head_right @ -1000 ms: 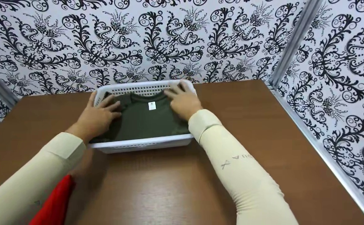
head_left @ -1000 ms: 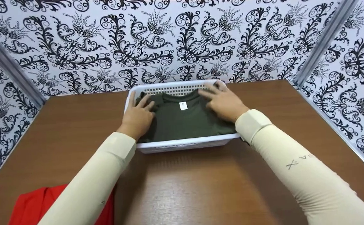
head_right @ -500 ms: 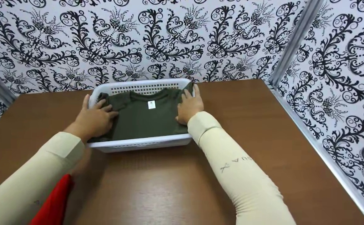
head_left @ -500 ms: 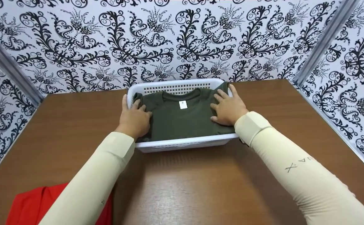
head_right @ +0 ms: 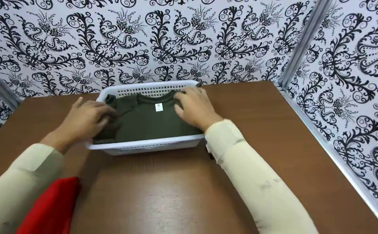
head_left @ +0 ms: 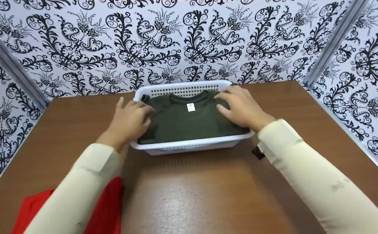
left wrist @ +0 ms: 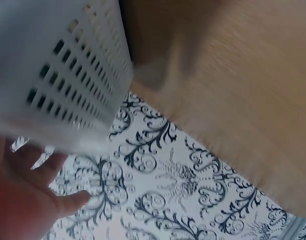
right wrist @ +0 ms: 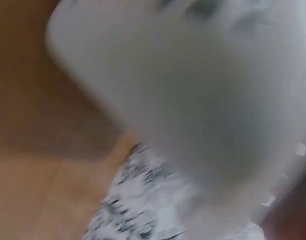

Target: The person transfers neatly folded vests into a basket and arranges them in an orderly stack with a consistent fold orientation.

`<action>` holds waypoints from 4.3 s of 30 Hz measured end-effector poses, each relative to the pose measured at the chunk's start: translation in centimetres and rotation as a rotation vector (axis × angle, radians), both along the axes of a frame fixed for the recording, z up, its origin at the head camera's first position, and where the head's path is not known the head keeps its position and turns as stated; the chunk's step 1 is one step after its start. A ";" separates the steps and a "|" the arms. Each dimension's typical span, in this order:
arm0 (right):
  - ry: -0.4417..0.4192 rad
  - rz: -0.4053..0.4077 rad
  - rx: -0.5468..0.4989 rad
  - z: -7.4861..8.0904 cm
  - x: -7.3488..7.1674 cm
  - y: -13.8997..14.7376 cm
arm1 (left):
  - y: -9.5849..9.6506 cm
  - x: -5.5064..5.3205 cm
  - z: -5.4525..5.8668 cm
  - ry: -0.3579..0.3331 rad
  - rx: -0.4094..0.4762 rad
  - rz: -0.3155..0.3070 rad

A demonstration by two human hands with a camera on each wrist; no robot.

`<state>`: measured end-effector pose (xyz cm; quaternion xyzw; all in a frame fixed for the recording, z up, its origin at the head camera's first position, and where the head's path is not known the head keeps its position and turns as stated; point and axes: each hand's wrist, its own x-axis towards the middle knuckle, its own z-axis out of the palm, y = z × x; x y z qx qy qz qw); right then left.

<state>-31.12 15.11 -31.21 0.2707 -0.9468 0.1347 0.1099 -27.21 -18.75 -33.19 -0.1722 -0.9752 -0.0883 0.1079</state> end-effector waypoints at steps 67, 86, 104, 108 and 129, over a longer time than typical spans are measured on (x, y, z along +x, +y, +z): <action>-0.580 0.254 -0.279 -9.8 13.9 -0.4 | 3.7 16.4 -6.8 -0.465 0.093 -0.201; -0.690 0.146 -0.379 -10.4 13.1 0.0 | 13.7 15.2 -5.8 -0.324 -0.090 -0.277; -0.483 0.122 -0.221 -10.4 12.7 -0.7 | 4.6 14.6 -3.7 -0.150 0.070 -0.079; -0.473 0.096 -0.215 -10.3 12.8 -0.5 | 2.9 14.1 -3.5 -0.236 0.013 0.008; -0.509 0.065 -0.097 -10.4 12.8 -0.4 | -1.2 12.5 -5.3 -0.546 0.089 -0.001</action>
